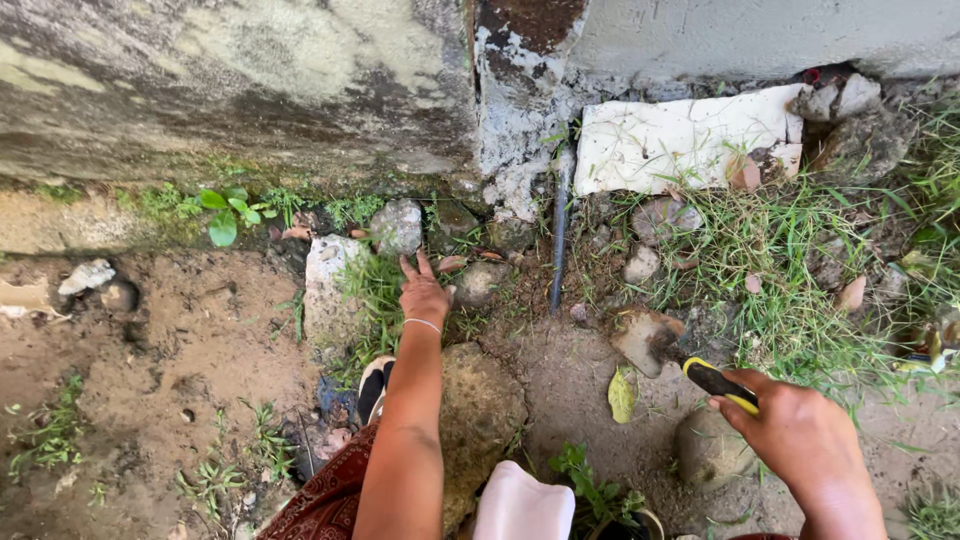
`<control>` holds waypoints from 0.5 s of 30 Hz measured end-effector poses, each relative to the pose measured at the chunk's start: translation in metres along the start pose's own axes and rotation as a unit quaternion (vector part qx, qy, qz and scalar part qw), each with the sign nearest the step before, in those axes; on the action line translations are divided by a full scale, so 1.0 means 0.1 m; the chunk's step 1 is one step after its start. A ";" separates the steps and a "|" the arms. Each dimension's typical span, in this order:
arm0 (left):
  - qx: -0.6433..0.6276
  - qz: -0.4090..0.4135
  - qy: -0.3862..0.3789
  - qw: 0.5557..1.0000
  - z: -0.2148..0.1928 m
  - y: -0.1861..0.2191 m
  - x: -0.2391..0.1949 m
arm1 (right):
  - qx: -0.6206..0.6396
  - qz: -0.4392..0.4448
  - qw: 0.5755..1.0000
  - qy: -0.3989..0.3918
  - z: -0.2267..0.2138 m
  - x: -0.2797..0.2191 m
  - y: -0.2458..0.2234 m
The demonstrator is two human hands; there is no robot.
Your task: The person uses a small hand hoe to scrape weeds and soil from the base of a weathered concrete wall. They repeatedly loosen the ground and pull out grass and small plants by hand, moving along the wall's edge.
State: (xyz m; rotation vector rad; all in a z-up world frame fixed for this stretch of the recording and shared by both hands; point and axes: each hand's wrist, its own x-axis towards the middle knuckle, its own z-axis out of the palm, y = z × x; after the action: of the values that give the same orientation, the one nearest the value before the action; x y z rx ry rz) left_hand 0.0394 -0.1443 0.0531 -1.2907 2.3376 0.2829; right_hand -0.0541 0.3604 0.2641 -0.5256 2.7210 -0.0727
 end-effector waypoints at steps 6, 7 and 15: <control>-0.021 -0.026 -0.036 0.999 0.44 -0.26 0.52 | -0.027 -0.013 1.000 0.004 0.02 0.03 0.01; 0.006 0.002 -0.017 1.000 0.45 -0.32 0.56 | -0.029 -0.017 0.999 0.008 0.02 0.03 0.02; 0.030 0.231 0.091 0.968 0.40 0.45 -0.31 | -0.018 0.006 1.000 -0.024 0.06 0.04 0.06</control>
State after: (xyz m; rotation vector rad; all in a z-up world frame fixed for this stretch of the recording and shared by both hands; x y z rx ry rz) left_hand 0.0279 -0.0813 0.0310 -0.7554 2.7649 0.2429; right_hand -0.0576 0.3650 0.2565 -0.5134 2.6827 -0.0086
